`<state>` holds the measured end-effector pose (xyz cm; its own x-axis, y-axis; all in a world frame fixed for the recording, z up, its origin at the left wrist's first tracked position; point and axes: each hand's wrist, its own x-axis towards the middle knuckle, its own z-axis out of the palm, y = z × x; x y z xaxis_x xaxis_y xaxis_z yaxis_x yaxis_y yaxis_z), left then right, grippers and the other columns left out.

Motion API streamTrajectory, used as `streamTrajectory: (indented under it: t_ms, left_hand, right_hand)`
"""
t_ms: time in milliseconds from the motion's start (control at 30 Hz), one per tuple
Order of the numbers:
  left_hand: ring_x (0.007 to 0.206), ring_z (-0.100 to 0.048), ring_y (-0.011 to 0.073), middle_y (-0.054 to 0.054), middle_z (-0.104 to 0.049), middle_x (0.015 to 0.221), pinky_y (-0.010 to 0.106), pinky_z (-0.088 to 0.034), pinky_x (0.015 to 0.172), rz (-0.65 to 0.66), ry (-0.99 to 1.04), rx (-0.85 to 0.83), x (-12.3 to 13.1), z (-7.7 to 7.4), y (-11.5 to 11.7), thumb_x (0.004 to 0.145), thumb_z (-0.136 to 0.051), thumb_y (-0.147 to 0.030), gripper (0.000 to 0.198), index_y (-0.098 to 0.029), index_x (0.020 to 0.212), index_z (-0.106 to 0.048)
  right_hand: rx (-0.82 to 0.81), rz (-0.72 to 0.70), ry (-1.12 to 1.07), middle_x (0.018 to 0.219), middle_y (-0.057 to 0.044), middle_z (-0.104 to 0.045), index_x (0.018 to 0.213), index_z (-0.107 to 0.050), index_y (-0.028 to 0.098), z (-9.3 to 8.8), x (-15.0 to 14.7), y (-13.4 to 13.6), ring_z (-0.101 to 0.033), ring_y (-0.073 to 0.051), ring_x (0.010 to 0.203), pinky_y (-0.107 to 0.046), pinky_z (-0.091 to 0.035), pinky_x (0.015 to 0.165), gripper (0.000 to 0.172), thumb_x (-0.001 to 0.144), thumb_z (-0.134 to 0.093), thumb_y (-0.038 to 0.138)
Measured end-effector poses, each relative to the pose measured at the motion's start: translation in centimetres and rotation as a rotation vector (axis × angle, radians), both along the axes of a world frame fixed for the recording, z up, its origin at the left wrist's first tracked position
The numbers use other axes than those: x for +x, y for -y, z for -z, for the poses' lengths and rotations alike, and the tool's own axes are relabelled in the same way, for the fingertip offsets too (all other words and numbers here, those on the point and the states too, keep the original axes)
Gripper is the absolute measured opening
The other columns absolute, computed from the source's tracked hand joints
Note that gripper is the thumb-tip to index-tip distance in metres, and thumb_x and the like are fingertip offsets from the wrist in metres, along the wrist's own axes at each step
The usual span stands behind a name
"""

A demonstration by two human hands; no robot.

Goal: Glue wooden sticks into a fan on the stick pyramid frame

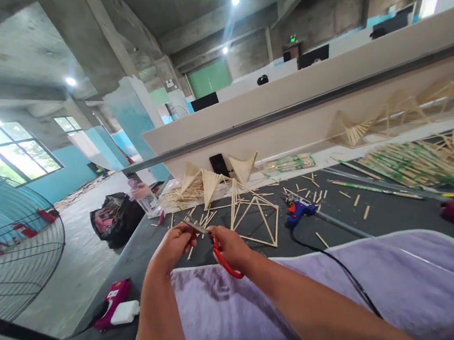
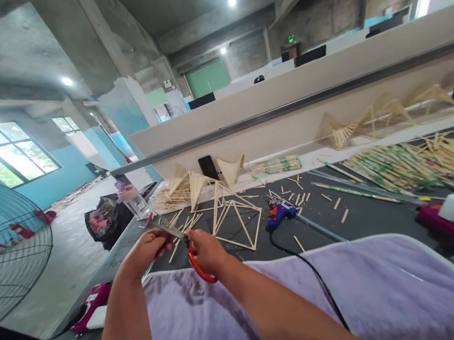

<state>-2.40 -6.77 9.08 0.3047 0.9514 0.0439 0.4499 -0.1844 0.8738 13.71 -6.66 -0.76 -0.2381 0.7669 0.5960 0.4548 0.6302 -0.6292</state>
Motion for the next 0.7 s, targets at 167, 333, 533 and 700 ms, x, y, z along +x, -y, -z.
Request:
streamTrajectory:
  t_ms: [167,333,533,700]
  left_hand:
    - [0.043,-0.032,0.0054,-0.006,-0.043,0.05,0.017,-0.02,0.042,-0.02,0.064,0.021,-0.3,0.6,0.0,0.065,-0.05,-0.023,0.016,-0.014,0.075,-0.06]
    - [0.046,-0.036,0.0072,-0.005,-0.044,0.05,0.019,-0.023,0.044,-0.034,0.022,0.061,-0.1,0.8,-1.2,0.062,-0.049,-0.024,0.019,-0.013,0.072,-0.06]
    - [0.051,-0.042,0.0103,-0.002,-0.05,0.054,0.021,-0.031,0.049,-0.009,-0.197,0.226,1.3,-0.4,-2.7,0.059,-0.042,-0.02,0.019,-0.014,0.065,-0.059]
    - [0.058,-0.049,0.0135,0.0,-0.055,0.057,0.022,-0.034,0.055,-0.078,-0.455,0.406,2.0,-0.9,-2.7,0.069,-0.042,-0.026,0.022,-0.015,0.065,-0.061]
  right_hand:
    - [0.012,-0.03,0.021,0.084,-0.002,-0.054,0.106,-0.053,0.02,-0.1,0.3,-0.1,-0.048,-0.015,0.074,-0.024,-0.037,0.067,0.044,0.063,-0.051,0.009]
    - [-0.066,0.009,0.002,0.08,0.0,-0.052,0.105,-0.053,0.021,-0.1,-0.2,0.1,-0.047,-0.014,0.07,-0.023,-0.035,0.062,0.045,0.062,-0.052,0.01]
    - [-0.216,0.119,-0.063,0.072,0.002,-0.052,0.101,-0.055,0.023,-0.7,-0.4,0.5,-0.047,-0.012,0.062,-0.022,-0.033,0.056,0.041,0.062,-0.053,0.01]
    - [-0.323,0.12,-0.12,0.061,0.005,-0.048,0.098,-0.056,0.025,-0.9,-0.3,0.3,-0.044,-0.011,0.054,-0.021,-0.031,0.052,0.042,0.058,-0.056,0.012]
